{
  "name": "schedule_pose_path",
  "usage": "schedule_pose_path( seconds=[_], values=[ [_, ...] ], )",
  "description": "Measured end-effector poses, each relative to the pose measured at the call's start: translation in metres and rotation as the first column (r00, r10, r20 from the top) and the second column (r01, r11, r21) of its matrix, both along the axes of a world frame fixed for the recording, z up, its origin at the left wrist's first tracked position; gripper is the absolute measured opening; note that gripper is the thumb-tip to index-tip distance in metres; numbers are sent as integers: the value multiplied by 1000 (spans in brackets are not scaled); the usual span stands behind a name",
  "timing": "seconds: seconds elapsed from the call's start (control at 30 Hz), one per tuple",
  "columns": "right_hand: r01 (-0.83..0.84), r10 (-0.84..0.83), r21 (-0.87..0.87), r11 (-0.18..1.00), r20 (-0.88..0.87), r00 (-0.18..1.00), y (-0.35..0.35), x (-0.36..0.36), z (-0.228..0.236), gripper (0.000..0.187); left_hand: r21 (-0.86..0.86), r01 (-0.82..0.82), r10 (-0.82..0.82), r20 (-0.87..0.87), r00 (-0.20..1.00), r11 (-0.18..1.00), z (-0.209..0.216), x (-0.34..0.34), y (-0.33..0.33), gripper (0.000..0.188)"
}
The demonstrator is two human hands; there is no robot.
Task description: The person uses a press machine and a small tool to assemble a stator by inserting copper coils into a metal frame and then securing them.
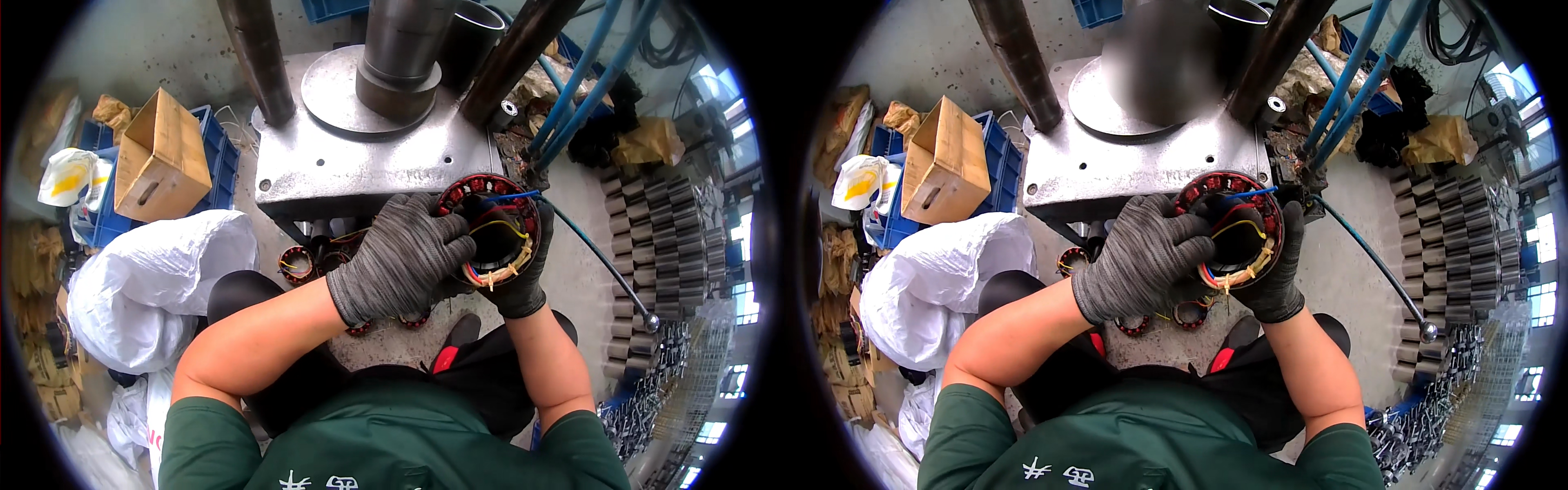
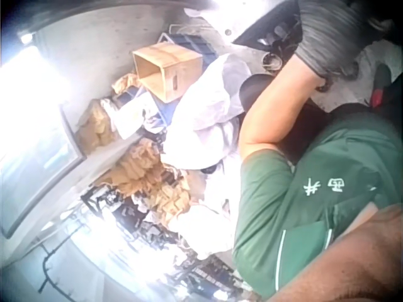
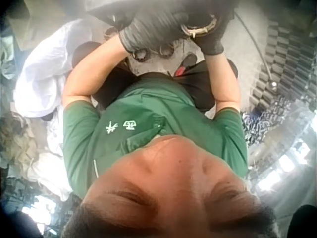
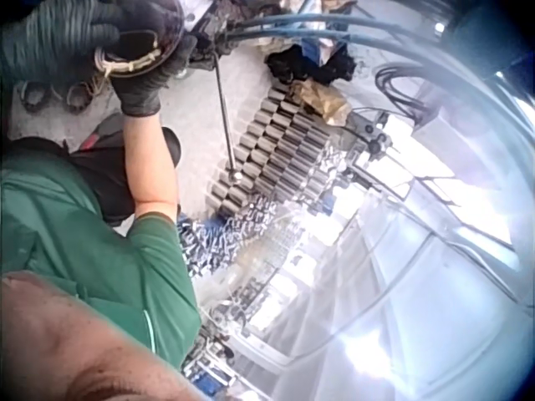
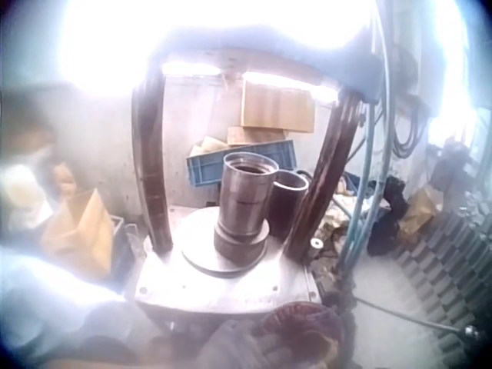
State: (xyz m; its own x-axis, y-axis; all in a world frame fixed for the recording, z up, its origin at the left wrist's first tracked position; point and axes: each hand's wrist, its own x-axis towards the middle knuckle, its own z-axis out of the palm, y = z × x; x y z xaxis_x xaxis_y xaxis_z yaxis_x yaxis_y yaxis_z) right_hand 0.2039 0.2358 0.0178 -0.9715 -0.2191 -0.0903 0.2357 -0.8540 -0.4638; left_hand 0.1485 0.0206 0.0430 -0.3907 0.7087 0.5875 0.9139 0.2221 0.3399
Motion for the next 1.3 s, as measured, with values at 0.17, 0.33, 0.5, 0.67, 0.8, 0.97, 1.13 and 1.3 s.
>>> schedule_pose_path(
  seconds=[0.17, 0.33, 0.5, 0.67, 0.8, 0.97, 1.13, 1.3],
  values=[
    [-71, 70, -147, 987, -17, 997, 0, -3, -20, 87, 38, 8, -11, 84, 996, 999, -3, 1, -2, 50],
    [-116, 99, -169, 979, -108, 989, 5, -7, -34, 74, -10, -14, 16, 118, 993, 1000, 0, 3, -5, 52],
    [10, 59, 338, 941, -192, 980, -3, -6, -20, 67, 130, -49, 20, 213, 977, 990, -1, 2, -9, 51],
    [35, 256, 609, 792, -384, 887, 8, -12, -40, 57, 147, -20, -11, 210, 978, 989, -9, 3, -9, 49],
    [-190, 177, -22, 982, -264, 948, 18, -23, -57, 43, -62, 15, -9, 89, 996, 998, -4, 5, -9, 42],
    [285, -299, 585, 759, -75, 951, 30, -26, -5, 35, -176, -6, 4, -15, 1000, 984, -7, 1, -11, 39],
    [329, -130, 754, 569, -312, 941, 38, -11, 22, 30, -183, -67, 54, -78, 996, 981, -14, -3, -9, 37],
    [408, -45, 806, 429, -432, 901, 41, -5, 26, 31, -236, -69, 73, 9, 997, 969, -6, -3, -5, 37]
  ],
)
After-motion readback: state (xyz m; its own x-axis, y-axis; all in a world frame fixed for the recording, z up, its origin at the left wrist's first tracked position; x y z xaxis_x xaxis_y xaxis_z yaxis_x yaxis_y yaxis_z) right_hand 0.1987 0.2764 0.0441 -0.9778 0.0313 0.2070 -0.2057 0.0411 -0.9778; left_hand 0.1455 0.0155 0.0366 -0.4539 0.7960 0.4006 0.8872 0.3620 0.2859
